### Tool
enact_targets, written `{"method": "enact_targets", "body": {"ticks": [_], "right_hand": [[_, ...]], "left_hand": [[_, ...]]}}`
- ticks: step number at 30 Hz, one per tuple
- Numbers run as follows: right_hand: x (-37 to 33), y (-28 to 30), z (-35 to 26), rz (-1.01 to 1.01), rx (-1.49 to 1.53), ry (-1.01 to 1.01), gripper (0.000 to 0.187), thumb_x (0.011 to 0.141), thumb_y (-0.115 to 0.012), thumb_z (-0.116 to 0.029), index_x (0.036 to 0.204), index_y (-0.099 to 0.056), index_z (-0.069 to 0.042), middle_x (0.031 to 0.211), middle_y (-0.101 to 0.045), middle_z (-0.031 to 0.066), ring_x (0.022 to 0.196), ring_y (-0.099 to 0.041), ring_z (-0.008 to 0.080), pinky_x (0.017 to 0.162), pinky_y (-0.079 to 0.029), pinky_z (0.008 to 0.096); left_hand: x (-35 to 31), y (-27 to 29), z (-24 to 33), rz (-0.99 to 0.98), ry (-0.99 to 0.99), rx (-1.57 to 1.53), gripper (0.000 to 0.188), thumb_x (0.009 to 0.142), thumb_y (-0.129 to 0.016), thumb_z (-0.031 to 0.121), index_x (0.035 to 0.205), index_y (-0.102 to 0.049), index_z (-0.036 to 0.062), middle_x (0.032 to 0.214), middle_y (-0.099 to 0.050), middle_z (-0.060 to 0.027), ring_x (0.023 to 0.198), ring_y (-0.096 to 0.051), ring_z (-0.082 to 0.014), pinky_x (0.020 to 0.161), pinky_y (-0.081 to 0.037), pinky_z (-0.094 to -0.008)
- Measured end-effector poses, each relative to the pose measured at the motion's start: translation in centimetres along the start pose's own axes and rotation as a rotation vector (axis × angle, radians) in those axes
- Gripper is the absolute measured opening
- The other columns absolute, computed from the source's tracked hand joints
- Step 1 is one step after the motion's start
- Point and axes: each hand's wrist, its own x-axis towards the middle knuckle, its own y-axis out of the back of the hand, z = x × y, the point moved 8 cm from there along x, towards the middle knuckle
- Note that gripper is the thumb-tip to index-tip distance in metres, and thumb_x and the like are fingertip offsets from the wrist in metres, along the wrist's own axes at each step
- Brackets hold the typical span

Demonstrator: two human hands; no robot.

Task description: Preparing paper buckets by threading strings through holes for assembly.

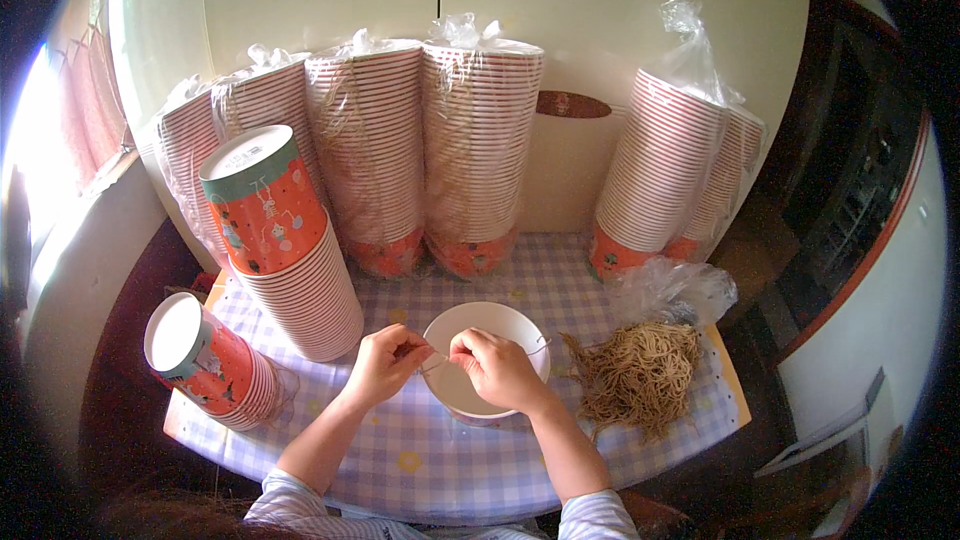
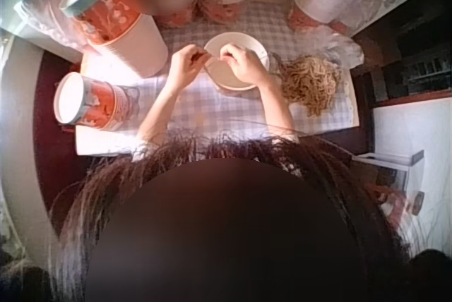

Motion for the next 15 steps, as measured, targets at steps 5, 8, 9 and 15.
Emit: {"method": "enact_targets", "body": {"ticks": [5,8,9,15], "right_hand": [[0.1,-0.4,-0.1,-0.038,0.02,0.003,0.004,0.079,-0.055,-0.004,0.081,-0.051,-0.002,0.075,-0.059,0.0113,0.069,-0.059,0.0269,0.059,-0.045,0.0341],[0.1,-0.7,0.4,-0.073,0.095,-0.04,0.004,0.08,-0.056,-0.004,0.081,-0.052,-0.002,0.074,-0.059,0.011,0.067,-0.058,0.0252,0.06,-0.045,0.0329],[0.0,-0.6,0.6,-0.08,0.131,-0.066,0.004,0.08,-0.056,-0.005,0.081,-0.053,-0.002,0.073,-0.059,0.0109,0.067,-0.058,0.024,0.06,-0.045,0.0321],[-0.1,0.0,0.9,-0.034,0.147,-0.101,0.004,0.082,-0.056,-0.006,0.082,-0.054,-0.002,0.075,-0.06,0.01,0.069,-0.058,0.0209,0.062,-0.045,0.0305]], "left_hand": [[-0.1,0.0,0.5,0.016,-0.038,0.128,0.011,0.075,-0.066,0.012,0.076,-0.061,0.0025,0.068,-0.058,-0.0082,0.056,-0.056,-0.0184,0.052,-0.045,-0.0278],[-0.3,0.3,0.9,0.072,-0.082,0.173,0.01,0.072,-0.067,0.008,0.076,-0.061,0.0013,0.066,-0.054,-0.0076,0.054,-0.05,-0.0185,0.05,-0.041,-0.0288],[-0.3,0.3,1.0,0.071,-0.085,0.169,0.01,0.072,-0.067,0.008,0.076,-0.061,0.0013,0.066,-0.054,-0.0076,0.054,-0.05,-0.0185,0.05,-0.041,-0.0288],[-0.4,0.4,3.1,0.025,-0.245,0.357,0.01,0.07,-0.068,0.015,0.077,-0.064,0.0088,0.075,-0.059,-0.004,0.071,-0.052,-0.0212,0.064,-0.046,-0.0317]]}}
